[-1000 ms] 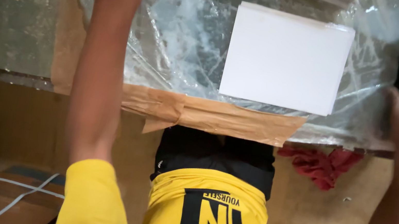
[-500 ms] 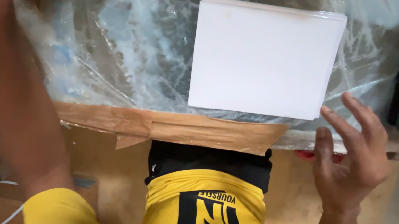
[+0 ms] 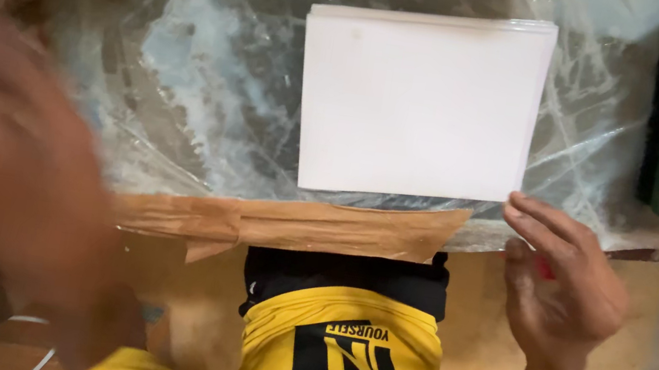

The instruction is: The person repeatedly places a small brown paper square onto a white sheet, presses it down, and then uses a green handheld roller to smooth the surface. The person then lifts the bonded paper and places it onto a growing stack of finished units. This cycle is repeated continuously throughout the clip.

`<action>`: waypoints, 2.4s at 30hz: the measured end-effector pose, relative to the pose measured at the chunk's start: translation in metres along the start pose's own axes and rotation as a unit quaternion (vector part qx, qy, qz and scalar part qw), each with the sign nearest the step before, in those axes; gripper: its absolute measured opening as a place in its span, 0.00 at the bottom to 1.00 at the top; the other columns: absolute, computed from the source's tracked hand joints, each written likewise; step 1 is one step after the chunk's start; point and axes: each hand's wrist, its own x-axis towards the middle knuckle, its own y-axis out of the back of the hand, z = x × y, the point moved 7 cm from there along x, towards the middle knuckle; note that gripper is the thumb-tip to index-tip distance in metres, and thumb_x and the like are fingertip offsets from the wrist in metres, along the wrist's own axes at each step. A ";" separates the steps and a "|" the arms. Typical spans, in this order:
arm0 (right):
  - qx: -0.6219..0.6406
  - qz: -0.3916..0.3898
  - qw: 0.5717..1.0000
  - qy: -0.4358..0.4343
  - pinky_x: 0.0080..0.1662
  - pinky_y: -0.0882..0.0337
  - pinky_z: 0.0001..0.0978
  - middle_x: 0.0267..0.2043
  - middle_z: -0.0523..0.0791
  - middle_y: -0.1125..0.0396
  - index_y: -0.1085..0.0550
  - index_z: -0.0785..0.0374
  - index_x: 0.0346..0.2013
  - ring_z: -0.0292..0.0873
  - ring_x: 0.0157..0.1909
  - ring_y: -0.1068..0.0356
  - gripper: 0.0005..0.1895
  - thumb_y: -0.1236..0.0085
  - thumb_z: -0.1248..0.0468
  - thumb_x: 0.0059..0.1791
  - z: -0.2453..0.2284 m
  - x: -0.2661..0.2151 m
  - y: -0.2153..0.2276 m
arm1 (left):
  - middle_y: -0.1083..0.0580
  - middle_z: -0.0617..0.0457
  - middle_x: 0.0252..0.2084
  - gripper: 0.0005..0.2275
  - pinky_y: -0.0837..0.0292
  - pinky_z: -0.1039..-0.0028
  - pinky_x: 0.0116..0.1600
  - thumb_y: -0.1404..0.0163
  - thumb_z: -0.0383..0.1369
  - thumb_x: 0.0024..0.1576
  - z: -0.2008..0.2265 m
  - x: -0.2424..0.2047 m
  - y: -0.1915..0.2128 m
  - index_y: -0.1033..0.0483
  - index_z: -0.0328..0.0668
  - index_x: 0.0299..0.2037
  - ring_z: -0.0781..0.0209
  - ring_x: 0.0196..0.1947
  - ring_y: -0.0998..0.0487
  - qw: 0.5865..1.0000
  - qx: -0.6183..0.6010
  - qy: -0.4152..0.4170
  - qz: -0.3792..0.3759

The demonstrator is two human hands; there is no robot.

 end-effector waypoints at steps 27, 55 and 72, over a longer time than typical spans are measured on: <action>0.052 -0.037 0.977 -0.204 0.51 0.23 0.26 0.46 0.45 0.30 0.29 0.67 0.65 0.34 0.47 0.26 0.25 0.41 0.78 0.53 0.053 0.022 -0.034 | 0.28 0.47 0.67 0.21 0.32 0.56 0.67 0.51 0.27 0.60 0.153 -0.114 -0.090 0.26 0.38 0.65 0.54 0.69 0.30 0.892 -0.143 -0.386 -0.189; -0.239 -0.008 0.971 -0.021 0.48 0.27 0.40 0.49 0.47 0.29 0.25 0.57 0.63 0.46 0.47 0.29 0.24 0.32 0.66 0.51 0.004 0.032 -0.034 | 0.31 0.37 0.63 0.24 0.29 0.59 0.63 0.47 0.32 0.64 0.121 -0.093 -0.082 0.38 0.31 0.68 0.45 0.59 0.27 0.945 -0.269 -0.092 -0.160; -0.213 -0.043 0.972 0.094 0.49 0.26 0.39 0.57 0.41 0.27 0.19 0.52 0.48 0.45 0.57 0.27 0.14 0.34 0.59 0.48 -0.010 0.034 -0.076 | 0.30 0.44 0.55 0.21 0.26 0.67 0.44 0.46 0.31 0.60 0.102 -0.091 -0.113 0.29 0.35 0.64 0.59 0.32 0.25 0.914 -0.356 0.091 -0.172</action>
